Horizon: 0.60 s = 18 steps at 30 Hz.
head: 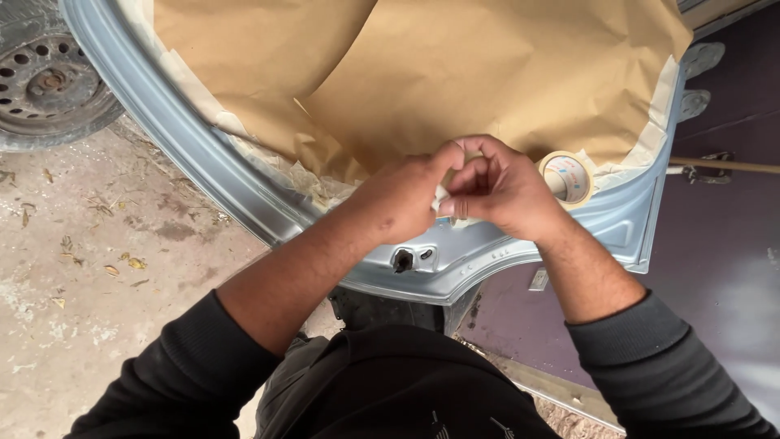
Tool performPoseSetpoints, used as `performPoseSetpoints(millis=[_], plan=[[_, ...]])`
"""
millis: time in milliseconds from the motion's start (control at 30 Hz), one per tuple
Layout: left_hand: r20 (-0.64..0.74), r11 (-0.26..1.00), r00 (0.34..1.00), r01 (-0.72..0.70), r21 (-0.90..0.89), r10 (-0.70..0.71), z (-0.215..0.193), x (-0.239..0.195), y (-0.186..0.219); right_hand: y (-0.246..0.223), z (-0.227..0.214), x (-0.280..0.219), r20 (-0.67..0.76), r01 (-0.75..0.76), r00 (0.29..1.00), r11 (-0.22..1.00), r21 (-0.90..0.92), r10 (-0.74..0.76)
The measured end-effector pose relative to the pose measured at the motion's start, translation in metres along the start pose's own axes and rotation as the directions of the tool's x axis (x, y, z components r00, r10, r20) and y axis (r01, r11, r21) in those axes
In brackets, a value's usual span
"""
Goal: The person tapes a large sheet of brown paper onto a light blue car door using masking tape. They smooth the paper and apply tape along the edges to secure it in place.
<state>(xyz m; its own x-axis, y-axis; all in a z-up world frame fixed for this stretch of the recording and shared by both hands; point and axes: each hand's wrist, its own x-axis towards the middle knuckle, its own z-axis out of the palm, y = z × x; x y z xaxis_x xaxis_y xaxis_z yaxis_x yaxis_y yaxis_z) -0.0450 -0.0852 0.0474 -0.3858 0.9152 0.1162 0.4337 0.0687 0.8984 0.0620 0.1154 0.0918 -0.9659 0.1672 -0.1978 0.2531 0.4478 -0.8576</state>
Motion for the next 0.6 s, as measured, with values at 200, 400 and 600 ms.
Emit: performPoseSetpoints(millis=[200, 400, 600], plan=[[-0.008, 0.980, 0.990, 0.136, -0.148, -0.138, 0.021, 0.018, -0.031, 0.029, -0.020, -0.003, -0.152, -0.042, 0.987, 0.998, 0.035, 0.047], [0.008, 0.945, 0.981, 0.191, -0.265, -0.196, 0.041, 0.024, -0.063, 0.040, -0.027, -0.015, -0.274, -0.173, 0.940, 0.975, 0.139, 0.205], [-0.010, 0.928, 0.988, 0.143, -0.345, -0.156, 0.044, 0.027, -0.059, 0.052, -0.028, -0.014, -0.247, -0.151, 0.950, 0.974, 0.167, 0.190]])
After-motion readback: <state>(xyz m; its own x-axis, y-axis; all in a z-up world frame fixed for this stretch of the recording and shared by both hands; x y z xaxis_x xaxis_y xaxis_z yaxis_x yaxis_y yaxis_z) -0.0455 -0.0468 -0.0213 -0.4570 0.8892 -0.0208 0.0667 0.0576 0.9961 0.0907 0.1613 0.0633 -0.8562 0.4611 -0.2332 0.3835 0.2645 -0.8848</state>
